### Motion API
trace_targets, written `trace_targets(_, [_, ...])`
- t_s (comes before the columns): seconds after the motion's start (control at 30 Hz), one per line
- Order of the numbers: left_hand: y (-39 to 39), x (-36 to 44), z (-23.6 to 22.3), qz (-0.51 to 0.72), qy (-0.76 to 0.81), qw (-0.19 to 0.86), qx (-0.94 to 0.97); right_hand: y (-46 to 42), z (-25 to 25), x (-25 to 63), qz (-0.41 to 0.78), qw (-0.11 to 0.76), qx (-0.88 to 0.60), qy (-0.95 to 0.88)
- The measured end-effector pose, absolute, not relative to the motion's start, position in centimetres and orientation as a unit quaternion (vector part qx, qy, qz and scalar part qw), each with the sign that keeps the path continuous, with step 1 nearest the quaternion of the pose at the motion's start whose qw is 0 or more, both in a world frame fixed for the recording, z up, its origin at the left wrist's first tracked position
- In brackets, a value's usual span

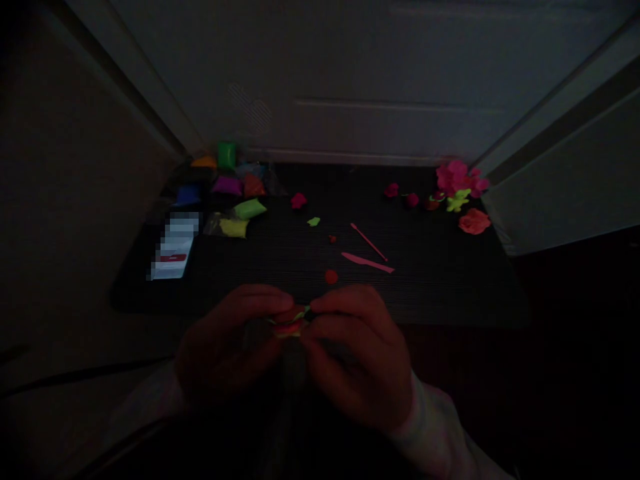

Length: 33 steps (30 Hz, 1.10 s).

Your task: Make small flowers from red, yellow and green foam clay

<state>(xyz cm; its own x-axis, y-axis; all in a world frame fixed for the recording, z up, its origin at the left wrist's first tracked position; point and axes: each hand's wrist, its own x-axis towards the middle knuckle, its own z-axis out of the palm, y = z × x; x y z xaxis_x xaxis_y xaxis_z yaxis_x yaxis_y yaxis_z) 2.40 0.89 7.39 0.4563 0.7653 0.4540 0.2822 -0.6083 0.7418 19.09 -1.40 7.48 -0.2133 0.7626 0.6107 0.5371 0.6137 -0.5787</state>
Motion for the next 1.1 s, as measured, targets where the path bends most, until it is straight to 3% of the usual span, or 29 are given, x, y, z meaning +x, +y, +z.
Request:
trace_targets(0.33, [0.6,2.7,6.6,0.456,0.339,0.319,0.759,-1.6,7.3,19.3,0.126,0.469,-0.439,-0.756])
trace_targets(0.57, [1.4,4.1,5.4,0.471,0.434,0.674,0.368,-1.2,6.1,19.2,0.195,0.514,-0.524,-0.651])
trace_targets(0.67, [2.0,4.3,4.9,0.466,0.407,0.737,0.273,-0.9,5.5,18.9,0.21,0.491,-0.541,-0.65])
trace_targets(0.83, [2.0,4.7,4.6,0.489,0.387,0.743,0.242,-0.5,5.0,18.2,0.187,0.441,-0.55,-0.684])
trace_targets(1.1, [1.8,4.9,4.0,0.498,0.413,0.71,0.279,-0.3,4.7,17.6,0.169,0.437,-0.563,-0.68])
